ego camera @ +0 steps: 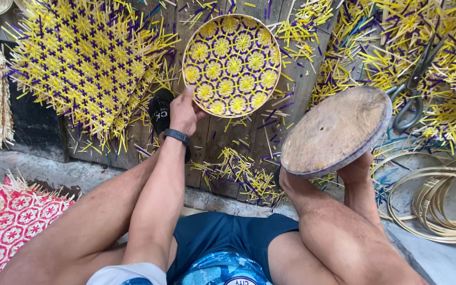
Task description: The person trims the protruding woven strands from the edge of a small round basket using shears. They repeatedly flip the basket, cut the excess material, and place a bamboo ring around the rim.
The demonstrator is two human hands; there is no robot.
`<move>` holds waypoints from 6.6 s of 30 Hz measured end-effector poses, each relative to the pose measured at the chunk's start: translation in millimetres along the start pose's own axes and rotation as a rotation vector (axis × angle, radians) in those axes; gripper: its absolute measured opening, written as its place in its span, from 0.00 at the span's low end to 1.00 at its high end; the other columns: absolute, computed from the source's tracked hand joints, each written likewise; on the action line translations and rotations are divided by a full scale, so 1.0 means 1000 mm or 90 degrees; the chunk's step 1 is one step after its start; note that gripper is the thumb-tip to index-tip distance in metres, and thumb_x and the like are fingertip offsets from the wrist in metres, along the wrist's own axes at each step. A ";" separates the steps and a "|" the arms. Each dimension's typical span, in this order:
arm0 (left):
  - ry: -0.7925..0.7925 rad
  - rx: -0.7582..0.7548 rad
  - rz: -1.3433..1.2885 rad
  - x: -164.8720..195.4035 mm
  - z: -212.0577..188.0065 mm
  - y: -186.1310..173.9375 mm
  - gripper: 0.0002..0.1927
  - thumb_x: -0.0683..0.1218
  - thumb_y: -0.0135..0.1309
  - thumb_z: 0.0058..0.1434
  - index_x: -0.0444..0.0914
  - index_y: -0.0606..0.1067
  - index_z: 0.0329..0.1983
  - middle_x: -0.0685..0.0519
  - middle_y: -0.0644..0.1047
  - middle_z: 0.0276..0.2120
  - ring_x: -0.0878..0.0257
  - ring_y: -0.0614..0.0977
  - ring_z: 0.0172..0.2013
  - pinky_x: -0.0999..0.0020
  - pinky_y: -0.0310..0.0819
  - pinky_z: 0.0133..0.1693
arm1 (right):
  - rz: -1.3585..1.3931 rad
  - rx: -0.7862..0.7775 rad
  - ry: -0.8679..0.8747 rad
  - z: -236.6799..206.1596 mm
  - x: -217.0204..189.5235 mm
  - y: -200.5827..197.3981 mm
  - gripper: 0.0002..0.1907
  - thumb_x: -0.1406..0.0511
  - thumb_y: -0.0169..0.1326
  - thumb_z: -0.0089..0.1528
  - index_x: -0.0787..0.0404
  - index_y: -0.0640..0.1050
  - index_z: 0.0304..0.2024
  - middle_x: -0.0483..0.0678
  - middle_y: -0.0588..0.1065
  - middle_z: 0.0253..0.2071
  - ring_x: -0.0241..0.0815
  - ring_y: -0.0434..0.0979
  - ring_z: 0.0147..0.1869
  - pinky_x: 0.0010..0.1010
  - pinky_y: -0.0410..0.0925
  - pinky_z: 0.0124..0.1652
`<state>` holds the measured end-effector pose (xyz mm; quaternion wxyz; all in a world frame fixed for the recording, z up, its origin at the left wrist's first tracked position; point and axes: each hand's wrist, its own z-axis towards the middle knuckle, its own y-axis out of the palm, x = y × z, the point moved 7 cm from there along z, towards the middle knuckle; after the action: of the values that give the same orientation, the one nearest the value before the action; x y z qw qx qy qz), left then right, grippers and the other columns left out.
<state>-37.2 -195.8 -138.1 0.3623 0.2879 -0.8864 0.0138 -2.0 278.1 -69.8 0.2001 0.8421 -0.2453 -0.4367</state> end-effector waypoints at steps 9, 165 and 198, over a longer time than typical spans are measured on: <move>-0.110 -0.124 0.045 0.039 0.018 0.067 0.15 0.42 0.51 0.66 0.28 0.75 0.52 0.43 0.84 0.41 0.49 0.87 0.40 0.53 0.86 0.42 | -0.041 0.040 -0.016 -0.010 0.003 -0.028 0.40 0.50 0.49 0.67 0.63 0.59 0.75 0.52 0.65 0.71 0.49 0.66 0.72 0.44 0.60 0.68; 0.575 -0.454 1.166 0.024 -0.105 0.233 0.57 0.58 0.75 0.34 0.54 0.69 0.73 0.44 0.50 0.80 0.39 0.46 0.78 0.39 0.42 0.74 | -0.664 0.823 -0.353 -0.170 -0.103 -0.249 0.13 0.67 0.66 0.63 0.67 0.77 0.46 0.49 0.79 0.35 0.39 0.79 0.35 0.30 0.74 0.38; 0.984 -0.379 0.584 0.152 -0.421 0.326 0.08 0.40 0.68 0.70 0.37 0.83 0.50 0.47 0.75 0.39 0.55 0.74 0.41 0.61 0.67 0.43 | -1.067 -0.122 -0.862 -0.219 -0.286 0.248 0.16 0.60 0.61 0.68 0.63 0.76 0.52 0.51 0.68 0.42 0.49 0.74 0.46 0.38 0.73 0.40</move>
<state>-26.4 98.1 330.7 0.8670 -0.2818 -0.3945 0.1153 -21.1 274.7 366.6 -0.2743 0.3067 0.3842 -0.8265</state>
